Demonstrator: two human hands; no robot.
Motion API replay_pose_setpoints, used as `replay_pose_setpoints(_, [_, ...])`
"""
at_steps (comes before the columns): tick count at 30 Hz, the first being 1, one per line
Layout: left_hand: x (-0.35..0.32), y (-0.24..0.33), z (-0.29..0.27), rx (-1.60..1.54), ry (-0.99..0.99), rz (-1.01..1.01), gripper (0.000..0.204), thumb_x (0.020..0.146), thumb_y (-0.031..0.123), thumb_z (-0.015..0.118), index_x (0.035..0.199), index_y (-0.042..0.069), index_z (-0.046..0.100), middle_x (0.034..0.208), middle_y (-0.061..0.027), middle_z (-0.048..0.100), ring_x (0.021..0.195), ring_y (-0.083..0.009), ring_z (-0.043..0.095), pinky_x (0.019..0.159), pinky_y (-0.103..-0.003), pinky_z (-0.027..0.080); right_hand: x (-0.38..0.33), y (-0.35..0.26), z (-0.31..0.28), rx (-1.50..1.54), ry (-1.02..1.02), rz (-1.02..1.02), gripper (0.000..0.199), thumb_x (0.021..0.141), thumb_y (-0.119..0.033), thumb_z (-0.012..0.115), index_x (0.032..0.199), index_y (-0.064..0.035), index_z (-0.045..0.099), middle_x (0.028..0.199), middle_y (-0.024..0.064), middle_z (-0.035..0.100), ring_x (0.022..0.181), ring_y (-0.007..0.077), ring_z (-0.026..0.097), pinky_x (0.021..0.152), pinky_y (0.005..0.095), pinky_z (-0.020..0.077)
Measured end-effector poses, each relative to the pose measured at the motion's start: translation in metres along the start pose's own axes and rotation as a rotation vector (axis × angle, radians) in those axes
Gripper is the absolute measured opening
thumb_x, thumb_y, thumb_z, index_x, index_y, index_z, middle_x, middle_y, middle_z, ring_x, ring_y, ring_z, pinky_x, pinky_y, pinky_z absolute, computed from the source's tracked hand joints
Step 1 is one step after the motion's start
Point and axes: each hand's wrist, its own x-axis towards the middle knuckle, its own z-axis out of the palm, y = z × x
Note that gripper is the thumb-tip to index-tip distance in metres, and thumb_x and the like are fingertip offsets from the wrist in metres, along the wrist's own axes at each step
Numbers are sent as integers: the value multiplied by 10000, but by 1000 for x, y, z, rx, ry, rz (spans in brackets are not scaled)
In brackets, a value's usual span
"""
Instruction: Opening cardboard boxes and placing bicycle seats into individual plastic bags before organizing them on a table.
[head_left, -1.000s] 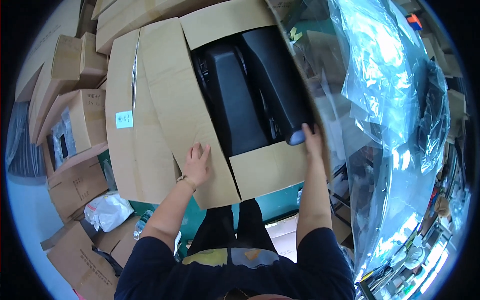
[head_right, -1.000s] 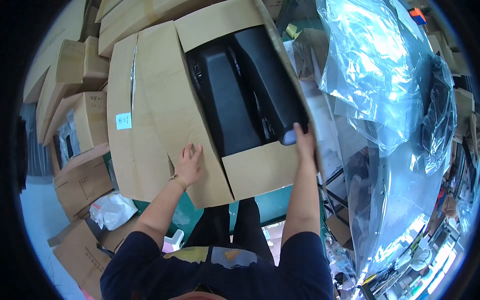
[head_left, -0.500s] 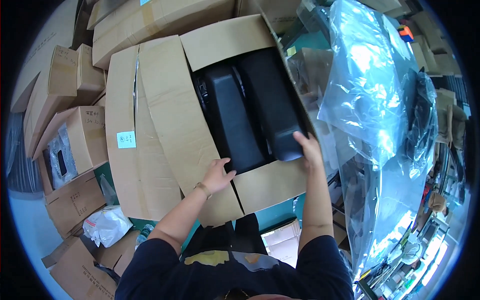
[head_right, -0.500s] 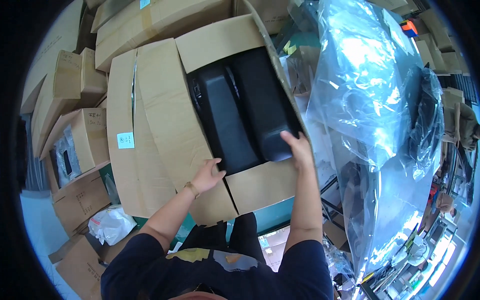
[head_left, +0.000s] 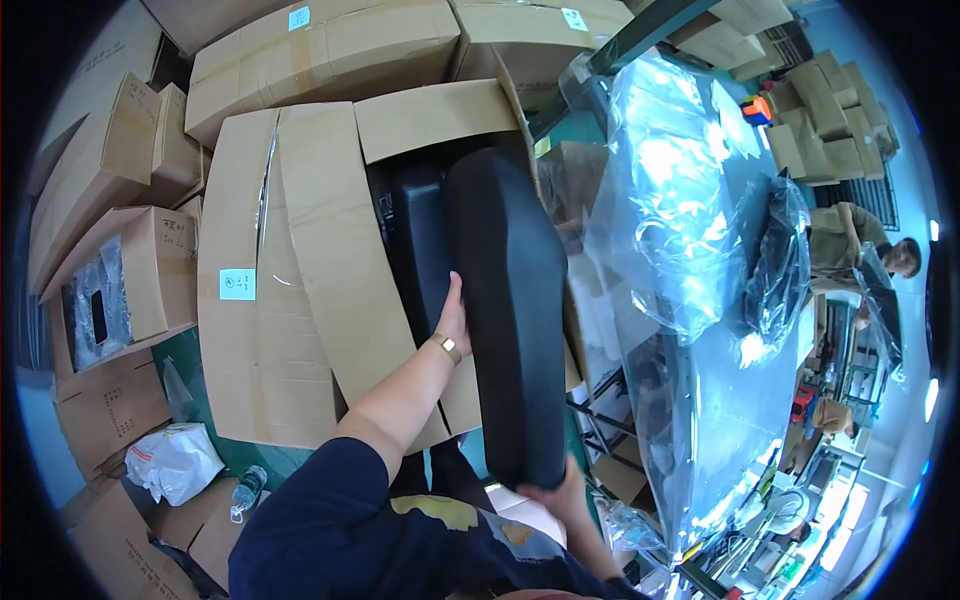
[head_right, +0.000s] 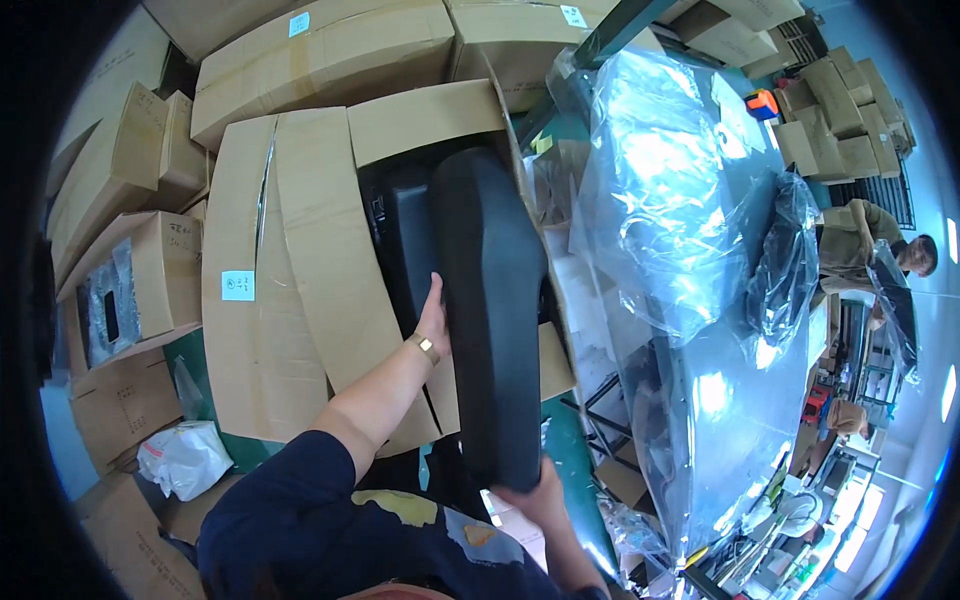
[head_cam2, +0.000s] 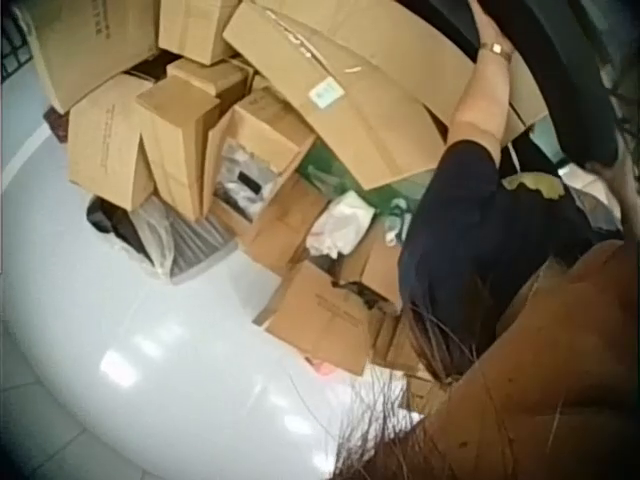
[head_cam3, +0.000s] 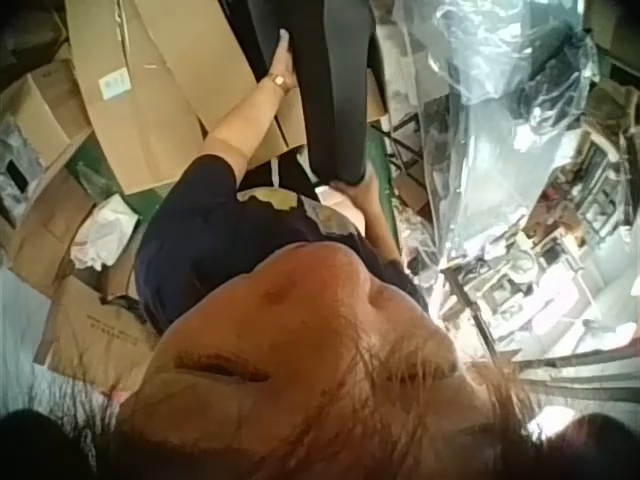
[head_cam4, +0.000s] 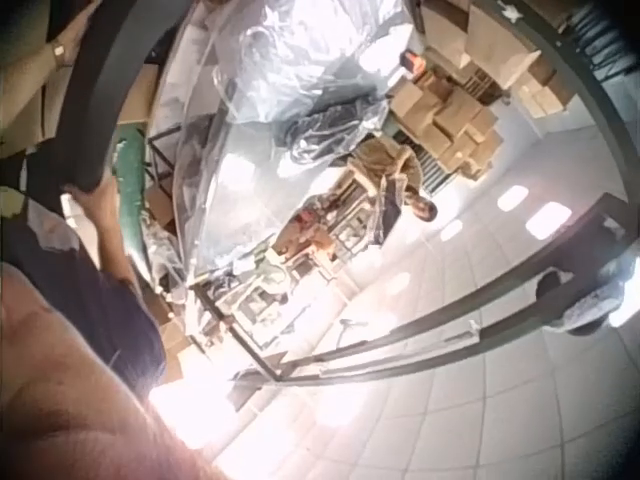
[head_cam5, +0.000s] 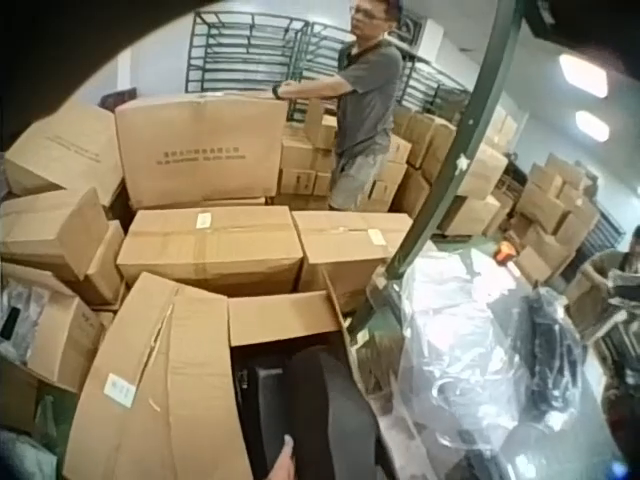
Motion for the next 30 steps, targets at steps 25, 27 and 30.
replay_pose_setpoints(25, [-128, -234, 162, 252, -216, 474, 436, 755, 319, 602, 1085, 33, 589, 1012, -139, 657, 923, -297, 630, 867, -434, 501, -195, 329, -189, -567, 681, -632, 267, 555, -58, 692, 775, -36, 542, 914, 148, 497, 941, 344, 516, 814, 450, 409])
replay_pose_setpoints(27, [-136, -269, 181, 206, -322, 533, 432, 742, 290, 554, 1072, 12, 579, 984, -167, 653, 906, -312, 633, 856, -428, 511, -214, 325, -208, -372, 829, -543, 303, 637, -118, 734, 890, -41, 586, 998, 147, 521, 1025, 343, 506, 868, 461, 400])
replay_pose_setpoints(30, [-141, -310, 217, 201, -363, 532, 443, 722, 282, 534, 1066, 7, 579, 969, -169, 653, 892, -321, 634, 838, -420, 518, -212, 350, -227, -245, 1036, -369, 615, 653, -144, 771, 1193, -27, 502, 1205, 201, 488, 1143, 404, 454, 980, 480, 348])
